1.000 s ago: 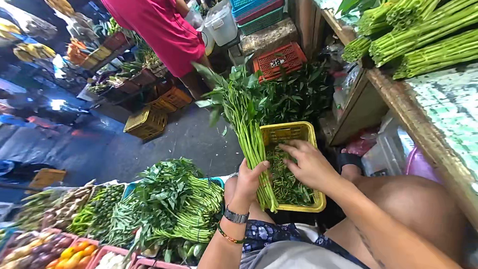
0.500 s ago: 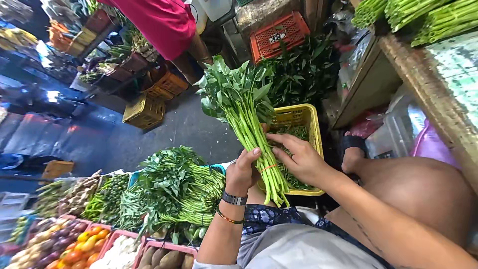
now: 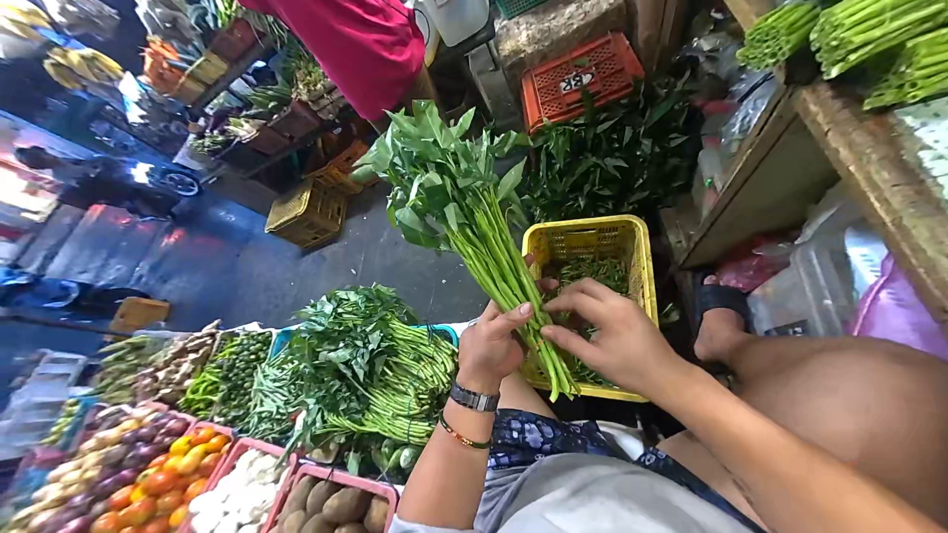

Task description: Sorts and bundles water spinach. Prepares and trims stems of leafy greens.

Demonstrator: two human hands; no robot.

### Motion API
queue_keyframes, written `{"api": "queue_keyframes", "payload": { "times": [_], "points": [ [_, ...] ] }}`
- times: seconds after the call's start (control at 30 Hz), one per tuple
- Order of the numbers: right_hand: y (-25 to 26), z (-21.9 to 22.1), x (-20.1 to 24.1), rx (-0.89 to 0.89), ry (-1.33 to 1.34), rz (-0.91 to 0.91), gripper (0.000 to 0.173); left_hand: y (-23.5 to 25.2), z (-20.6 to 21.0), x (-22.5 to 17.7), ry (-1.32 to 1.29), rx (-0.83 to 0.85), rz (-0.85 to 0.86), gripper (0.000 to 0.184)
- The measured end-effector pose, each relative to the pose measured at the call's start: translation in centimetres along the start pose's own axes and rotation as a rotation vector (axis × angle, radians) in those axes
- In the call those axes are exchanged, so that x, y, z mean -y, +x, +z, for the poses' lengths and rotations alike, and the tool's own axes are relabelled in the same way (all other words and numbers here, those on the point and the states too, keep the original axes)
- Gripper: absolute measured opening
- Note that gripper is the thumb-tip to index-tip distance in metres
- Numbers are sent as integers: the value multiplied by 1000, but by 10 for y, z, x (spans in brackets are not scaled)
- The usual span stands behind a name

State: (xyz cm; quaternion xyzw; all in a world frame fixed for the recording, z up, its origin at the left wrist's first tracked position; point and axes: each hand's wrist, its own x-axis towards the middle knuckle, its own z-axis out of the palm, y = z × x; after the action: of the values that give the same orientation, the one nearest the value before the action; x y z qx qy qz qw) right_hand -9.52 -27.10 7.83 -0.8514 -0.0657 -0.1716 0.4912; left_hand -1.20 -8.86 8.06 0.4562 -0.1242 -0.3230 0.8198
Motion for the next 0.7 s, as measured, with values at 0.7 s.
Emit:
{"api": "queue_keyframes", "payload": {
  "times": [0.7],
  "points": [
    [10, -54, -5, -283, -12, 252, 34, -5, -9, 14, 168, 120, 9, 71]
  ]
}}
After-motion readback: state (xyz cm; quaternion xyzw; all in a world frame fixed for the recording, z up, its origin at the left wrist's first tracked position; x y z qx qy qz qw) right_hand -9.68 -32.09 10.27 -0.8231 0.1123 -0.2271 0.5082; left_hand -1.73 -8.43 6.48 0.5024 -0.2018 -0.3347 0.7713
